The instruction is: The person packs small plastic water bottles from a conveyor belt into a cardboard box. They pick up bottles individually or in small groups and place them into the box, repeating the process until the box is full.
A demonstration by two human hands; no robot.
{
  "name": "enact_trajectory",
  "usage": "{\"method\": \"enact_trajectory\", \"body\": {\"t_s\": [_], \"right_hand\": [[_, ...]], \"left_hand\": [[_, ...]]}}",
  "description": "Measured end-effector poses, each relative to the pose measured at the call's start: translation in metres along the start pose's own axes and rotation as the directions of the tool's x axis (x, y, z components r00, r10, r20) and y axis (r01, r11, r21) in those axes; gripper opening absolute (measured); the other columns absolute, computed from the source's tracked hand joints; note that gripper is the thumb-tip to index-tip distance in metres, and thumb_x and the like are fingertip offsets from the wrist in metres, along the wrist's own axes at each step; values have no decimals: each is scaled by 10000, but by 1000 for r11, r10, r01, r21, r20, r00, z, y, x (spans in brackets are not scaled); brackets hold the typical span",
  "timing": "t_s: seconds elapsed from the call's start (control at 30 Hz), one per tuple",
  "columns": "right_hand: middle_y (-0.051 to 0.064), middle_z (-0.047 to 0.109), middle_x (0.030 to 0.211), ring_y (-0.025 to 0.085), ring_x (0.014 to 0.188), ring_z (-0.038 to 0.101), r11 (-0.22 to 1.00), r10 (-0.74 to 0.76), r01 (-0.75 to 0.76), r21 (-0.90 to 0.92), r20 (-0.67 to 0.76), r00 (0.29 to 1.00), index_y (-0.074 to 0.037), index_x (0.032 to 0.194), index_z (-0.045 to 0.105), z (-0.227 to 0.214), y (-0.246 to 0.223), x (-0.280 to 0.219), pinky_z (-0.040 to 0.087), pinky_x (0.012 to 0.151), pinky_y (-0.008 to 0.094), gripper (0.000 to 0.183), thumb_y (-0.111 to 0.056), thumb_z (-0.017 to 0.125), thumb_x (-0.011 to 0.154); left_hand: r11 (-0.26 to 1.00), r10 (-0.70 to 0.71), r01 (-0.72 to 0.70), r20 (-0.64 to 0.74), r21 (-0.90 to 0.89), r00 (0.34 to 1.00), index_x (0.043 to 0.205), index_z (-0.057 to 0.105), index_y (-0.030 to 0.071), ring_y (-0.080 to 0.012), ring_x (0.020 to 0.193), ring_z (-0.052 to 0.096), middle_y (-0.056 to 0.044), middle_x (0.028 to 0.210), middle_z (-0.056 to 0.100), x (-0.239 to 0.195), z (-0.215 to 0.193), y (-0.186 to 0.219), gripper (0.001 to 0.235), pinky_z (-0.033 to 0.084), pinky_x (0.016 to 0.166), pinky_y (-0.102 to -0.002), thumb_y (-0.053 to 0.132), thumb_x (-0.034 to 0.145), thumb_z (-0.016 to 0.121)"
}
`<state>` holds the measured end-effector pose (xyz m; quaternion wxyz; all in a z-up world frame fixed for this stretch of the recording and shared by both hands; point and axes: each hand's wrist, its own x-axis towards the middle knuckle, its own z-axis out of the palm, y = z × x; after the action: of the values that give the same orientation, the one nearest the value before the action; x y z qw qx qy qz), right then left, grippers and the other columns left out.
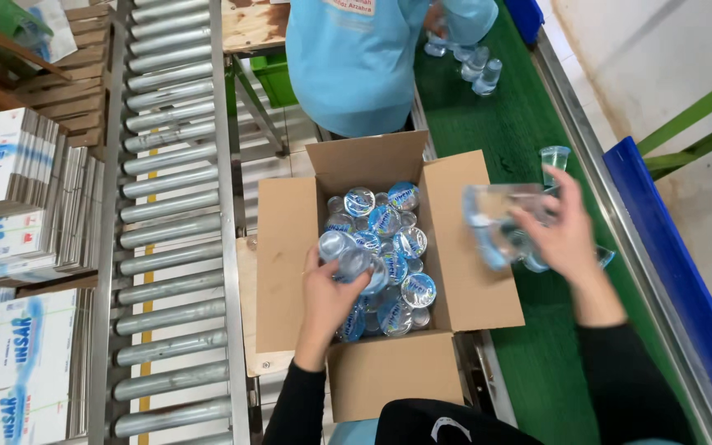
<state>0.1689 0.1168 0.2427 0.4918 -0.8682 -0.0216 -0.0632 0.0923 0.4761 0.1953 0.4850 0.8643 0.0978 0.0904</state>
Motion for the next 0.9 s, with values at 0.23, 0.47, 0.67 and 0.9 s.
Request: {"method": "enact_trajectory", "body": {"t_s": [0.23, 0.47, 0.67, 0.9], "right_hand": [[185, 682, 1242, 445, 1094, 694, 831, 19, 229, -507, 438, 899, -309, 1477, 417, 194, -8, 42, 568, 938, 563, 514, -371, 585, 996], [71, 465, 1556, 486, 1452, 320, 808, -72, 168, -564, 190, 979, -344, 1510, 504, 145, -13, -37, 252, 1163, 646, 515, -544, 462, 1037], [84, 663, 1163, 344, 1123, 675, 748, 332, -420, -514, -259, 907, -142, 1200, 644, 67, 182, -113, 520, 999, 447, 404, -406, 741, 910], [142, 735, 1004, 407, 1017, 705, 711, 645, -703, 7, -403, 649, -210, 1055, 696, 7, 224, -288, 570, 852, 496, 284, -232, 787, 787]], "left_hand": [[982, 0, 3, -20, 189, 1000, 1097, 772, 55, -476, 1323, 534, -271, 1539, 415, 52, 61, -60, 515, 459, 1129, -494, 313, 672, 904], [968, 251, -250, -115, 21, 961, 1411, 628, 66, -490, 1475, 309, -329, 1656, 184, 45, 67, -80, 799, 290, 1238, -529, 268, 706, 944], [744, 555, -349, 236, -570, 798, 1304, 712, 100, -424, 1333, 563, -255, 1423, 569, -86, 114, 58, 490, 451, 1101, -489, 448, 998, 552], [845, 531, -391, 485, -364, 695, 1269, 703, 50, -543, 1409, 289, -254, 1499, 418, -151, 302, 66, 426, 256, 1178, -628, 141, 856, 759]]}}
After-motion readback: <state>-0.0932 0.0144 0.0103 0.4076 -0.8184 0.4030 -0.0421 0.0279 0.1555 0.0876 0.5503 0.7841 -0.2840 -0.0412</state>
